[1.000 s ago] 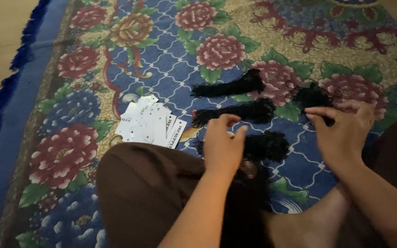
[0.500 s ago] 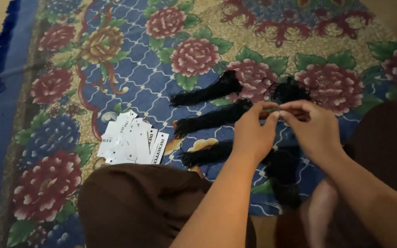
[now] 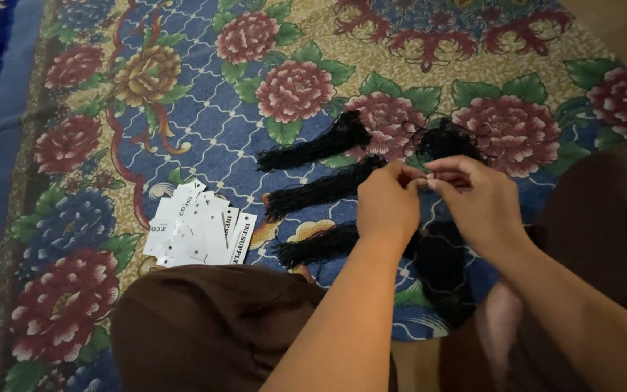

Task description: Attaching small white identification labels to black fringed fabric bundles while sitting on a rug.

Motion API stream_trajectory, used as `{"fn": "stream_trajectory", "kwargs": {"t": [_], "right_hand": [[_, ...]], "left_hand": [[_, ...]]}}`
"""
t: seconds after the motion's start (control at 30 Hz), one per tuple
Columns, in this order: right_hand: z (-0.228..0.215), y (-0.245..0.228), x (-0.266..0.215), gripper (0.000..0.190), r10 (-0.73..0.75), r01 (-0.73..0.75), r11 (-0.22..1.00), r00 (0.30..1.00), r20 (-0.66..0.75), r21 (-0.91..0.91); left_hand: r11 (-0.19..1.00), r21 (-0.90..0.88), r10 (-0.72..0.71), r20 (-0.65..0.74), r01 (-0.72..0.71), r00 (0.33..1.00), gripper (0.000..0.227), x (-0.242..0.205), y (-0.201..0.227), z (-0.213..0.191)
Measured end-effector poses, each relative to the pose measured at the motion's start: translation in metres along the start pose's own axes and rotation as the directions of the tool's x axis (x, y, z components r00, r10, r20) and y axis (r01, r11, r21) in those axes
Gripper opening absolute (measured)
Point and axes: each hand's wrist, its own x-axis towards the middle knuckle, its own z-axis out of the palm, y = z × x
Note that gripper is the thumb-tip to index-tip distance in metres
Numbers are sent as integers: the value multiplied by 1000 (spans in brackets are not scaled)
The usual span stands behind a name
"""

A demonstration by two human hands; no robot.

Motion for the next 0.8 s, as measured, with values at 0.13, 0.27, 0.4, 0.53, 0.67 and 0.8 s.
{"fn": "stream_trajectory", "kwargs": {"t": [0.13,0.27,0.4,0.53,0.67,0.8], "right_hand": [[5,16,4,21,-27,26,998,999,-28,-62],[14,46,11,21,111,-119,987,991,-71,-112],[0,7,-2,23,-148,129,986,967,-205,-103],[6,-11,-12,20,-110,116,989,992,-63,95],[8,-23,-21,23,-56,35,930,997,47,367],[3,-19,-19,22,15,-27,988,997,80,149]], "left_hand": [[991,-132,-2,-24,-1,1000,21,3,-5,0],[944,-321,45,-110,-78,993,15,-4,-7,-8],[938,-336,59,-78,-82,995,18,-9,-14,-19],[964,-244,103,-44,-111,994,19,-17,-17,-21],[968,-236,72,-42,-80,996,23,-23,-15,-23],[976,-203,64,-73,-77,995,19,-25,-12,-28]]}}
